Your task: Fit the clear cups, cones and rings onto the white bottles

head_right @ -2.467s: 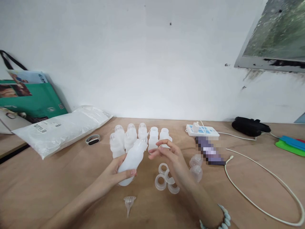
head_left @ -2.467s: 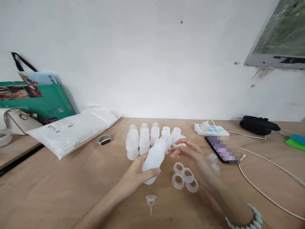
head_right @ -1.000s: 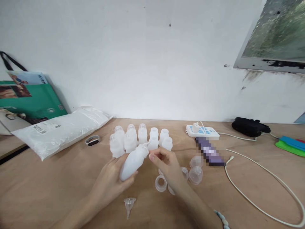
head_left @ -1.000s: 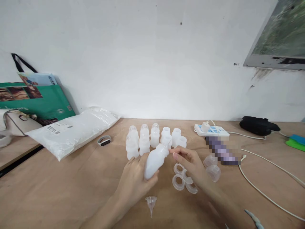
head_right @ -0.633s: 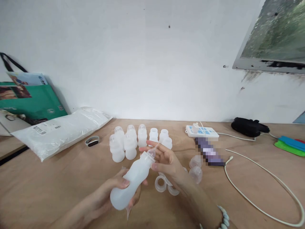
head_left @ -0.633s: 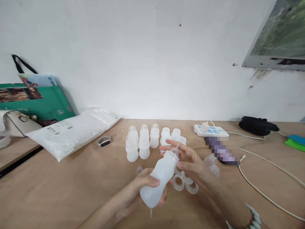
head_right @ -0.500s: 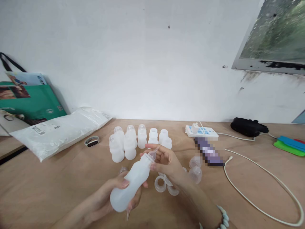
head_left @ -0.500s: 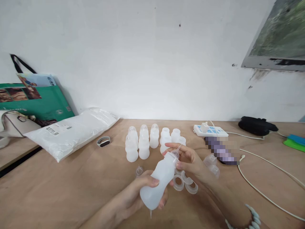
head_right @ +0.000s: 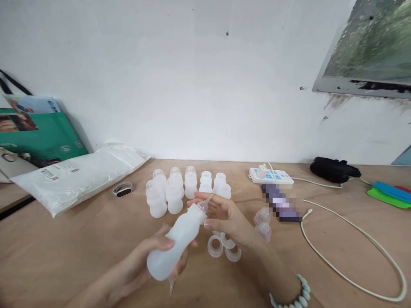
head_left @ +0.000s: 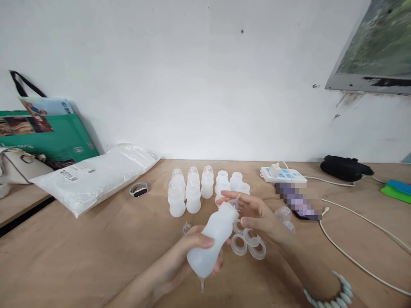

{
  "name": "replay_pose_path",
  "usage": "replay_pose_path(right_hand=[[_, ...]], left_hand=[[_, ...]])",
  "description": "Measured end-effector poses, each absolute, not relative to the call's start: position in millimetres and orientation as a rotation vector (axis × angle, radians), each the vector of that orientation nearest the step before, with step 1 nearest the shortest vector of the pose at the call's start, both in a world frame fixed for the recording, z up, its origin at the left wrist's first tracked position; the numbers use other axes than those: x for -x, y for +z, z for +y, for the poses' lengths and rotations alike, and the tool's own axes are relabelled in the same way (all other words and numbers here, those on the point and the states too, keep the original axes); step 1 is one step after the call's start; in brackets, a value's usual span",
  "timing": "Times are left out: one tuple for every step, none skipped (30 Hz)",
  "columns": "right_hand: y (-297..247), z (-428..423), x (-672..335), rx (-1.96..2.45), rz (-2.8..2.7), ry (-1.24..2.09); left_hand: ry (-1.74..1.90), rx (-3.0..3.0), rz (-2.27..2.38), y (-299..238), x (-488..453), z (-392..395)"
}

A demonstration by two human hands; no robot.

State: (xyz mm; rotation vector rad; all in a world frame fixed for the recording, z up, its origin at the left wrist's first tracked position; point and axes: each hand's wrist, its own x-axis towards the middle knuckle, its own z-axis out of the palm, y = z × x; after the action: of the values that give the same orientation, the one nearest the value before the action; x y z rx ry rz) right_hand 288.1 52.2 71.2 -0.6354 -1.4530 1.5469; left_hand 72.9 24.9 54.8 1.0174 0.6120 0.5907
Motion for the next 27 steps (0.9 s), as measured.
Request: replay_pose_path(right_hand=[[72.7,52.5,-289.4,0.610,-1.444,1.586],[73.2,52.8,-290.1,0.600,-1.443,1.607],[72.9,53.0,-290.1,0.603,-1.450,1.608],[72.1,53.0,-289.6,0.614,-1.465,1.589],[70.8,52.9,-288.7,0.631,-1.487,1.555],[69.4,52.5,-287.5,0.661,-1.507,1.507],[67.7,51.9,-285.9,0.704,-1.522,1.448],[66.0,51.2,-284.0,0.760,-1.535,1.385],[64.2,50.2,-281.9,0.830,-1.547,1.321],[62.4,49.2,-279.5,0.909,-1.560,1.260],[60.6,48.2,-276.8,0.995,-1.568,1.201],[58.9,47.4,-273.9,1.074,-1.573,1.146],[57.3,46.8,-270.9,1.141,-1.575,1.099],[55.8,46.5,-267.9,1.194,-1.575,1.058],[54.4,46.5,-265.2,1.234,-1.570,1.025],[53.2,46.7,-262.7,1.263,-1.568,1.004],[51.9,47.2,-260.5,1.287,-1.567,0.996],[50.7,47.7,-258.8,1.307,-1.562,0.999],[49.5,48.2,-257.4,1.324,-1.551,1.007],[48.4,48.6,-256.3,1.337,-1.533,1.013],[47.4,48.9,-255.4,1.348,-1.512,1.012],[46.7,49.0,-254.8,1.353,-1.491,1.004],[46.3,49.0,-254.2,1.356,-1.470,0.990],[46.3,48.9,-253.8,1.358,-1.455,0.979],[46.6,48.6,-253.4,1.360,-1.447,0.975],[47.2,48.2,-253.0,1.361,-1.441,0.977],[48.0,47.5,-252.7,1.361,-1.432,0.978]], left_hand=[[0.585,-0.935,0.517,52.5,-72.5,26.1],[0.571,-0.872,0.444,50.5,-72.3,26.8],[0.552,-0.833,0.400,49.3,-72.3,27.1],[0.534,-0.823,0.391,49.1,-72.5,26.7],[0.528,-0.848,0.421,50.0,-72.7,25.6],[0.526,-0.904,0.485,52.0,-73.1,23.9],[0.525,-0.985,0.576,54.7,-73.6,21.7],[0.535,-1.092,0.686,57.6,-74.4,19.2],[0.548,-1.229,0.806,60.1,-75.4,16.8],[0.583,-1.404,0.927,61.9,-76.6,14.5],[0.617,-1.605,1.041,62.4,-77.9,12.7],[0.649,-1.824,1.144,61.6,-79.2,11.6],[0.668,-2.041,1.233,59.6,-80.1,11.0],[0.666,-2.239,1.301,56.6,-80.7,11.1],[0.652,-2.404,1.348,52.8,-80.9,11.7],[0.643,-2.540,1.379,48.8,-80.7,12.7],[0.638,-2.655,1.397,44.8,-80.1,14.0],[0.643,-2.753,1.408,41.2,-79.4,15.5],[0.651,-2.836,1.415,38.3,-78.5,17.0],[0.664,-2.907,1.419,36.3,-77.7,18.5],[0.677,-2.965,1.420,35.2,-76.8,19.9],[0.692,-3.010,1.421,34.9,-76.1,21.2],[0.715,-3.044,1.423,35.2,-75.4,22.5],[0.747,-3.070,1.427,36.0,-74.8,23.7],[0.783,-3.092,1.426,37.0,-74.3,24.7],[0.812,-3.110,1.423,38.1,-73.7,25.6],[0.835,-3.124,1.423,39.2,-73.1,26.2]])
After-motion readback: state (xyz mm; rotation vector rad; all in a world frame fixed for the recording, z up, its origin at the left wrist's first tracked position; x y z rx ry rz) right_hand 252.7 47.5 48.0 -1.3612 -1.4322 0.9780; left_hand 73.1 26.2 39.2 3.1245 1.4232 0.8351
